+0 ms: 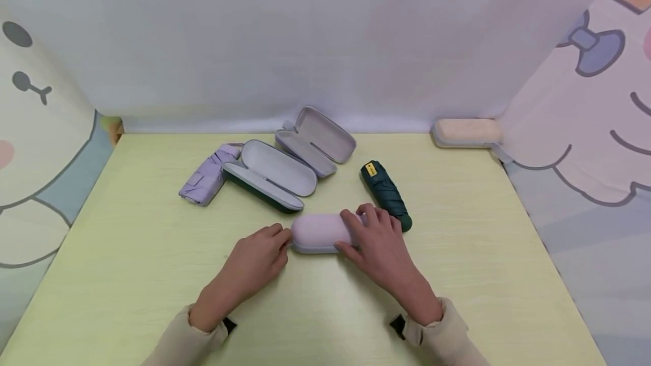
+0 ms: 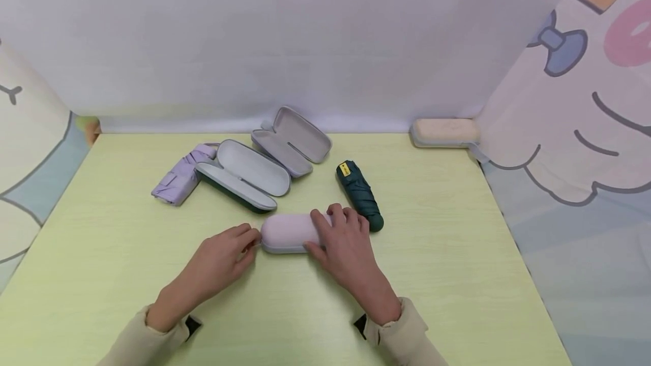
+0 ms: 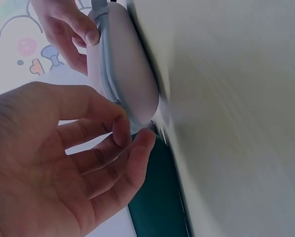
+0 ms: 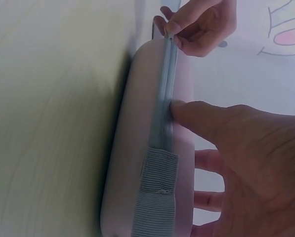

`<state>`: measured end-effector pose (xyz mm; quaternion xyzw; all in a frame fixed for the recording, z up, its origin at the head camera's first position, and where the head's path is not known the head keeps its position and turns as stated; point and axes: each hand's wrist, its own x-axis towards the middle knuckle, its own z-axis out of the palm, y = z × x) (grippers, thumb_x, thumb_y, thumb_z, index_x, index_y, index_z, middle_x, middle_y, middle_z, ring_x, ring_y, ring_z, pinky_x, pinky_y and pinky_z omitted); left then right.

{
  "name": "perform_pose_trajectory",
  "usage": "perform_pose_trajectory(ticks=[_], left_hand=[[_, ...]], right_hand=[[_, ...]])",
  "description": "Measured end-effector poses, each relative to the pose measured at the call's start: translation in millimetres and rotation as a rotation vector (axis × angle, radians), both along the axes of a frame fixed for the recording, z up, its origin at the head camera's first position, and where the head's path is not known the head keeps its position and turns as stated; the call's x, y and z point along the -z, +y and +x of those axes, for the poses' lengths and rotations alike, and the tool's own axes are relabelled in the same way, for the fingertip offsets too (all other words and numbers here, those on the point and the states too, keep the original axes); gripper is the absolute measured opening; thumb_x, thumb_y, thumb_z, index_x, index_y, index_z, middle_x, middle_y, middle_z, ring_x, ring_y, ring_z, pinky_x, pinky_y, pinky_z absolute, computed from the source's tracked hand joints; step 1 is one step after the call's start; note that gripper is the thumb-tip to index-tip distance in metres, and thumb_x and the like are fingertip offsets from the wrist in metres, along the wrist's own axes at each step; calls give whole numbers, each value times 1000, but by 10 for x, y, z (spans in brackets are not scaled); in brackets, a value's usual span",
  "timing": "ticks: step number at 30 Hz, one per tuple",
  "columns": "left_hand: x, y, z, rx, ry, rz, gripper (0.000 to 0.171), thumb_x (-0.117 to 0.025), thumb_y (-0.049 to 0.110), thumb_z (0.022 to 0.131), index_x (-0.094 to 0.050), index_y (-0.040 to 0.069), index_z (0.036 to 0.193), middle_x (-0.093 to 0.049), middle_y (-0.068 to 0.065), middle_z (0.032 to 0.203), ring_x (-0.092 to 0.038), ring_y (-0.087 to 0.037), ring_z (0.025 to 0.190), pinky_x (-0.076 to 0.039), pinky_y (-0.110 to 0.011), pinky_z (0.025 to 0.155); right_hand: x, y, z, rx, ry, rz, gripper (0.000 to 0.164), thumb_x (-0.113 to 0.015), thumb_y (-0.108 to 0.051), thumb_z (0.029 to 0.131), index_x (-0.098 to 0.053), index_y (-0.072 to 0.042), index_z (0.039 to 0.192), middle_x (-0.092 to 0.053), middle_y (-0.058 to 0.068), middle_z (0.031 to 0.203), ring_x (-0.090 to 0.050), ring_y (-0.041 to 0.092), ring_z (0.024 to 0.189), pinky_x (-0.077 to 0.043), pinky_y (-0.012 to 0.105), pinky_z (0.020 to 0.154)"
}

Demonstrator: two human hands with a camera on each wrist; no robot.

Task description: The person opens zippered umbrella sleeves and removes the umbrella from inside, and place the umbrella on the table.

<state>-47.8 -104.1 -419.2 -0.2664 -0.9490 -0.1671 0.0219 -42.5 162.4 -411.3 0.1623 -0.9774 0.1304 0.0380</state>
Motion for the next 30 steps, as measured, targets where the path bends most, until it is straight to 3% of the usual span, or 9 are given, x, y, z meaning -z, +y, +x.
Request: perform_pose_trajectory(ticks=[13, 30], left_hand=[[1, 87, 125, -17, 21, 26, 10, -75, 7, 89, -70, 13, 95, -57, 7, 80, -51, -8, 68, -41, -22, 53], [5, 183, 141, 34, 36, 66, 8, -75, 12, 92, -68, 15, 92, -61, 6, 85, -54, -8, 71, -44, -21, 55]], right_hand=[[-5, -21, 14, 13, 4, -5, 55, -78, -49, 91, -58, -28, 138, -55, 9, 130, -54, 40, 122, -44, 63, 97], [19, -57, 26, 36, 31, -11, 55, -81, -49, 89, -60, -25, 135, -56, 11, 127, -54, 42, 119, -44, 60, 89]])
